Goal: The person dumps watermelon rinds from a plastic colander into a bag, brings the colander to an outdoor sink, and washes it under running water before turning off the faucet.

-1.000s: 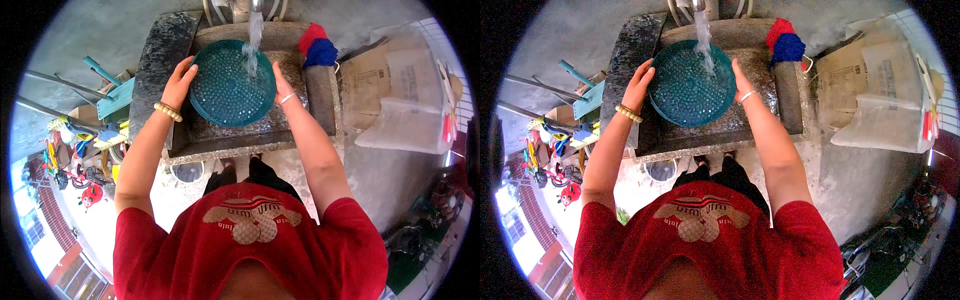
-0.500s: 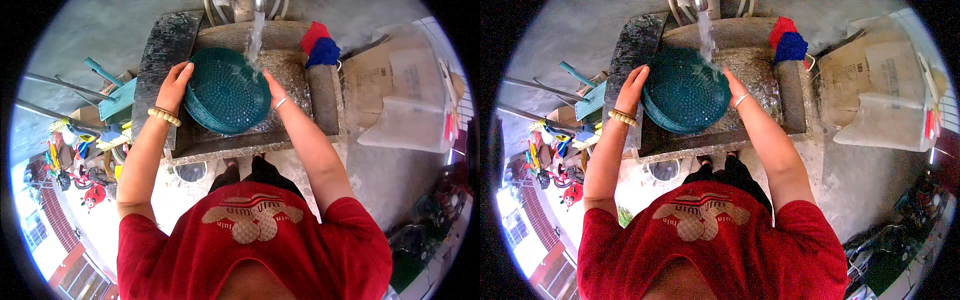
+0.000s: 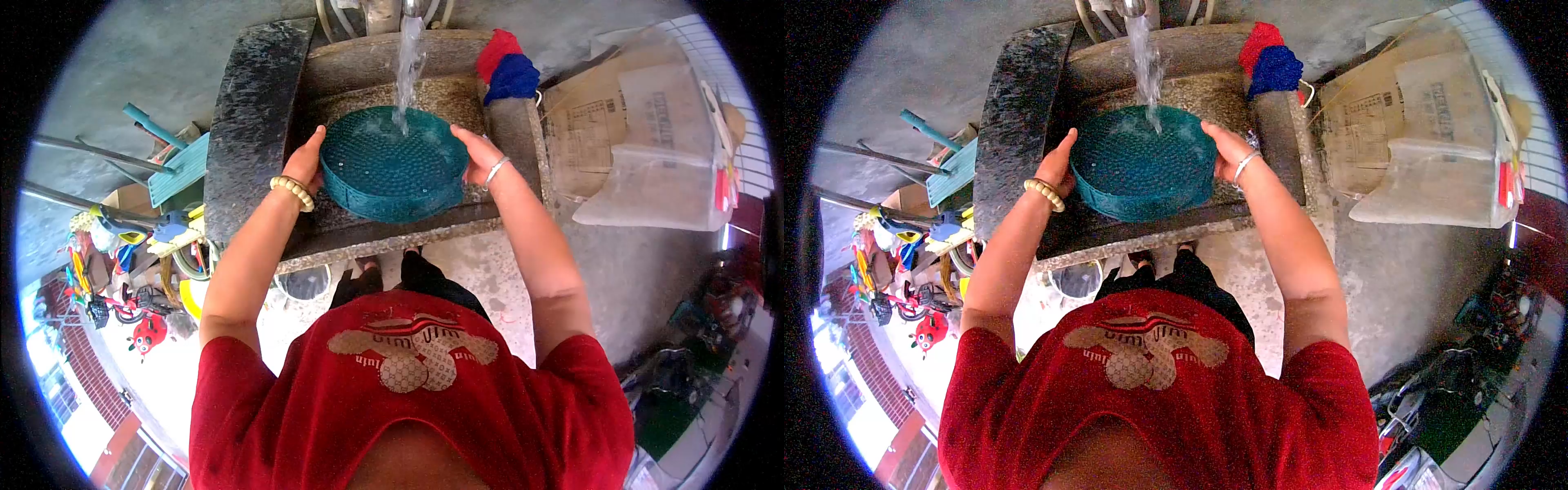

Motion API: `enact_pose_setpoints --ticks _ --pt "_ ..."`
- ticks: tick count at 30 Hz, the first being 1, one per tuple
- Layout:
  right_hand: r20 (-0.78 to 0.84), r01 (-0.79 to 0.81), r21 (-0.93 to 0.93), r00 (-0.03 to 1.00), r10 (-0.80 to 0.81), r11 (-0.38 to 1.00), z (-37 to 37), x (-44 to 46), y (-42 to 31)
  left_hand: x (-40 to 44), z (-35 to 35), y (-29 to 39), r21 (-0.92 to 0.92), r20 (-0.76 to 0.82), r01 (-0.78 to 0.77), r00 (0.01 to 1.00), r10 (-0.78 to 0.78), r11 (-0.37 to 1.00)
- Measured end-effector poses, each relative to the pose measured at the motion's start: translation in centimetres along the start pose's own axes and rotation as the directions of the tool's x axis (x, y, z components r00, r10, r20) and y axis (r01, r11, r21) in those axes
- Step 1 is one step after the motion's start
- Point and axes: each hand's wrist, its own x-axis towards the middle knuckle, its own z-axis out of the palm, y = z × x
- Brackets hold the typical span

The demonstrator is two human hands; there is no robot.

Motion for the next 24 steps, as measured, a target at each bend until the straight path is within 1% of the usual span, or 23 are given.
enact_pose_setpoints --ticks 1,2,3,5,6,7,8,9,10,11,12,13,14,15,16,17,19,20,21,22,23,24 --pt "-0.01 0.008 -0.016 1.0 -0.008 1.0 -0.3 -0.1 -0.3 1.2 -0.1 -1.0 -0.003 0.003 0.001 1.0 -0.001 1.0" --pt "0.041 0.048 -0.001 0.998 -0.048 0.999 -1.0 0.1 -0.4 2.4 -0.2 -1.9 -0.068 0.072 0.031 0.997 -0.026 0.997" --pt "0.038 0.049 -0.003 0.998 -0.048 0.999 -0.7 -0.4 -0.9 2.9 0.1 -2.3 -0.082 0.103 0.057 0.993 -0.049 0.995" --pt "-0.048 0.112 -0.148 0.992 -0.12 0.983 0.0 -1.9 -2.3 3.8 0.8 -3.1 -0.106 0.164 0.112 0.982 -0.093 0.988" --pt "0.0 0.158 -0.162 0.987 -0.16 0.974 -0.3 -2.0 -2.6 0.1 3.1 -1.3 -0.16 0.148 0.117 0.984 -0.094 0.98" --pt "-0.005 0.159 -0.162 0.987 -0.162 0.974 -0.7 -1.8 -2.9 -2.0 4.5 -0.2 -0.213 0.133 0.121 0.987 -0.094 0.969" --pt "-0.042 0.22 -0.24 0.971 -0.237 0.946 -1.0 -1.5 -3.1 2.3 3.6 -2.6 -0.255 0.266 0.118 0.963 -0.048 0.96" --pt "-0.071 0.275 -0.319 0.947 -0.312 0.907 -1.2 -1.4 -3.2 2.1 4.1 -2.4 -0.255 0.269 0.118 0.962 -0.047 0.96" --pt "-0.125 0.314 -0.437 0.907 -0.403 0.843 -0.3 -2.5 -3.7 1.5 5.2 -2.0 -0.237 0.213 0.101 0.976 -0.049 0.966" --pt "-0.128 0.313 -0.439 0.906 -0.403 0.843 -0.2 -2.6 -4.0 1.1 6.0 -1.6 -0.217 0.157 0.085 0.986 -0.051 0.972" --pt "-0.14 0.341 -0.511 0.873 -0.468 0.789 -0.3 -2.6 -4.2 1.2 6.5 -1.3 -0.181 0.099 0.111 0.991 -0.094 0.977" --pt "-0.146 0.362 -0.581 0.835 -0.531 0.729 -0.4 -2.6 -4.4 1.5 6.8 -1.3 -0.182 0.102 0.112 0.99 -0.095 0.977" --pt "-0.148 0.361 -0.582 0.834 -0.531 0.728 -0.4 -2.7 -4.6 2.0 7.1 -1.6 -0.239 0.162 0.11 0.984 -0.072 0.965" --pt "-0.141 0.397 -0.625 0.79 -0.597 0.672 -0.4 -2.7 -4.7 2.8 7.3 -2.0 -0.295 0.219 0.111 0.975 -0.046 0.949" --pt "-0.131 0.427 -0.665 0.741 -0.659 0.612 -0.4 -2.7 -4.7 4.4 7.3 -2.7 -0.346 0.316 0.138 0.948 -0.024 0.928" --pt "-0.134 0.425 -0.666 0.74 -0.659 0.613 -0.7 -2.3 -4.7 6.1 7.5 -3.4 -0.345 0.319 0.14 0.947 -0.025 0.928" --pt "-0.12 0.452 -0.727 0.657 -0.744 0.517 -0.9 -1.4 -4.6 6.1 8.2 -3.0 -0.324 0.323 0.208 0.941 -0.098 0.923" --pt "-0.121 0.451 -0.727 0.658 -0.743 0.517 -1.2 -1.2 -4.5 5.9 8.6 -2.9 -0.311 0.278 0.18 0.956 -0.092 0.933" --pt "-0.116 0.462 -0.737 0.633 -0.766 0.493 -0.7 -1.9 -4.5 6.9 8.6 -3.4 -0.311 0.279 0.181 0.956 -0.093 0.933" --pt "-0.11 0.472 -0.747 0.607 -0.787 0.468 -0.3 -2.3 -4.5 8.8 8.6 -4.4 -0.338 0.348 0.174 0.936 -0.049 0.925" --pt "-0.111 0.47 -0.748 0.608 -0.786 0.468 -0.2 -2.4 -4.4 10.4 8.6 -5.1 -0.366 0.415 0.17 0.91 -0.003 0.915" --pt "-0.064 0.516 -0.753 0.56 -0.826 0.408 -0.1 -2.5 -4.4 10.7 8.7 -4.8 -0.36 0.485 0.214 0.875 -0.014 0.908"
